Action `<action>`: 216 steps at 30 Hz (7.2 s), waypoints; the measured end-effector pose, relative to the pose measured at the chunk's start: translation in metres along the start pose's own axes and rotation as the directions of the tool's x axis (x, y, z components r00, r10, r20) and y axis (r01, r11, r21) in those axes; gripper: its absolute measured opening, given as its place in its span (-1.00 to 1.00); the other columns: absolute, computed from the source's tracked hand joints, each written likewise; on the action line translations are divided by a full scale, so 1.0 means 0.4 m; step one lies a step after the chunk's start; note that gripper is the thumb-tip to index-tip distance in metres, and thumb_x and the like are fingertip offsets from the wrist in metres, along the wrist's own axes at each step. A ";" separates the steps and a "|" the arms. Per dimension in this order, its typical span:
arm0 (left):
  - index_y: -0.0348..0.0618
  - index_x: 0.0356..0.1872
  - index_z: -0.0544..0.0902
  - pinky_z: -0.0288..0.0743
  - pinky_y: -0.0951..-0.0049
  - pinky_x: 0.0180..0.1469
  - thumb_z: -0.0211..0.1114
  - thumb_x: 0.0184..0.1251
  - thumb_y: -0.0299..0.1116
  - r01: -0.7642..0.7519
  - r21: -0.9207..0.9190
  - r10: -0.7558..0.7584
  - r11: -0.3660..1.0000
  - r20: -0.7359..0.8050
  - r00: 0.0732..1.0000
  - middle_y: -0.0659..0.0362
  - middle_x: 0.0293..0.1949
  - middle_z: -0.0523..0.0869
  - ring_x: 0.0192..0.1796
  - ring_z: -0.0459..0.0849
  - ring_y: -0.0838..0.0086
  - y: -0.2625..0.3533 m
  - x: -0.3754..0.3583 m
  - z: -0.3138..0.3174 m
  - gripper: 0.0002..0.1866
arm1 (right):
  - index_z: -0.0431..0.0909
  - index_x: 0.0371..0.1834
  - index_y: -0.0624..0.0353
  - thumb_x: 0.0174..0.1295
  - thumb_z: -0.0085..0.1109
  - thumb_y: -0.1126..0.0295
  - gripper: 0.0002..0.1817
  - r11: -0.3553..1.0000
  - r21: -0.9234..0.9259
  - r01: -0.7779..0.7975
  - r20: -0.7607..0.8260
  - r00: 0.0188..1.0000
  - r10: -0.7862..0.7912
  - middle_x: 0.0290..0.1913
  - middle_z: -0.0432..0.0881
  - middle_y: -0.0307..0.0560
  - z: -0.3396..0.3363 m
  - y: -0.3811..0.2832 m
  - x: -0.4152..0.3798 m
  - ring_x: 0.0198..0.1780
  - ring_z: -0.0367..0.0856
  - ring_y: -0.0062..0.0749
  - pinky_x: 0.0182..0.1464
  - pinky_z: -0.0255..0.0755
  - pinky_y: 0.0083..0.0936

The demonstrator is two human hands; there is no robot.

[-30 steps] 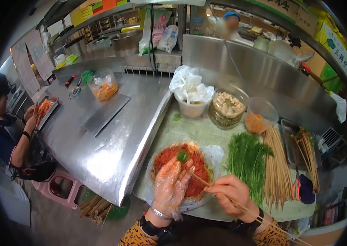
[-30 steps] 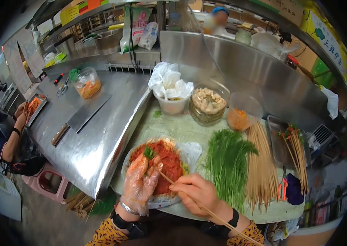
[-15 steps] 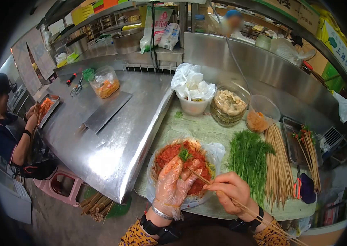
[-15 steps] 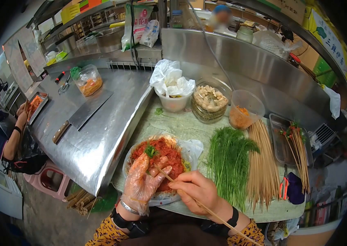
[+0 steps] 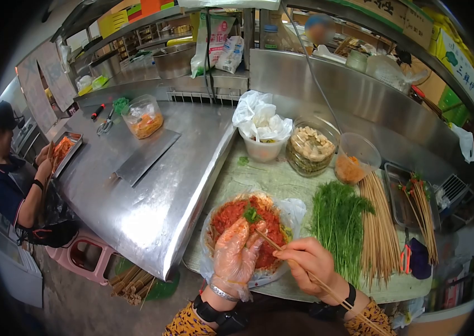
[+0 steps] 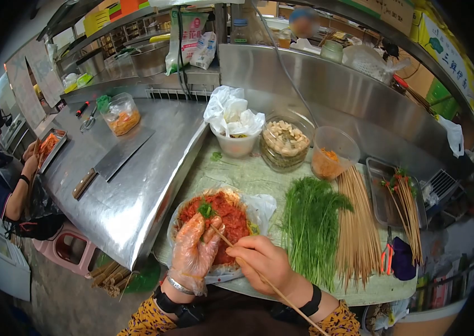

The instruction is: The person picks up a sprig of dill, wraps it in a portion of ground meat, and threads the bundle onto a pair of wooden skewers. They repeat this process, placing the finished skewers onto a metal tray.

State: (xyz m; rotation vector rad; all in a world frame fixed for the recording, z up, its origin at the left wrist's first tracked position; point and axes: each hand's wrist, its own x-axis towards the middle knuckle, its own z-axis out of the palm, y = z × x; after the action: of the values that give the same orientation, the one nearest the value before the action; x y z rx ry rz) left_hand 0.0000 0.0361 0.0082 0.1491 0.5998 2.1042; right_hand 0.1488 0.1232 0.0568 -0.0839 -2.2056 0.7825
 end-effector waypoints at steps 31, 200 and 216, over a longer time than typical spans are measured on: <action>-0.23 0.23 0.37 0.54 0.44 -0.03 0.11 0.40 -0.28 -0.264 0.435 0.310 0.861 -0.039 0.950 0.10 0.06 0.54 0.09 0.56 0.38 0.079 0.035 -0.031 -0.56 | 0.63 -0.23 0.26 0.19 0.19 0.47 -0.86 0.766 0.466 -0.444 0.043 0.875 0.482 -0.32 0.64 -0.08 -0.041 0.040 -0.073 -0.39 0.56 -0.53 -0.34 0.44 -0.57; -0.39 0.00 0.51 0.56 0.60 -0.18 0.23 0.24 -0.63 0.106 0.871 -0.397 0.479 0.108 0.912 0.13 -0.20 0.68 -0.21 0.63 0.59 0.070 -0.104 -0.020 -0.71 | 0.62 -0.40 0.23 -0.03 0.36 0.62 -0.86 0.674 0.474 -0.567 0.298 0.823 0.483 -0.28 0.58 -0.20 -0.013 0.074 -0.102 -0.25 0.55 -0.58 -0.25 0.45 -0.72; -0.17 -0.33 0.67 0.49 0.26 -0.25 0.25 0.05 -0.42 -0.338 0.655 0.024 -0.676 0.478 0.878 0.00 -0.39 0.64 -0.31 0.62 0.11 0.153 0.164 0.036 -0.85 | 0.55 -0.33 0.35 0.04 0.21 0.75 -0.85 0.384 0.759 -0.526 0.177 0.734 0.656 -0.21 0.47 -0.12 -0.044 0.135 -0.166 -0.23 0.58 -0.48 -0.12 0.54 -0.57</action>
State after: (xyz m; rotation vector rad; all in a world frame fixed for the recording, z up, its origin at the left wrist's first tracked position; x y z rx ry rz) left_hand -0.0790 0.0660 0.0416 1.8169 2.5869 0.7125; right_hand 0.1972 0.1559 -0.0080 -0.5184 -1.4558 2.0252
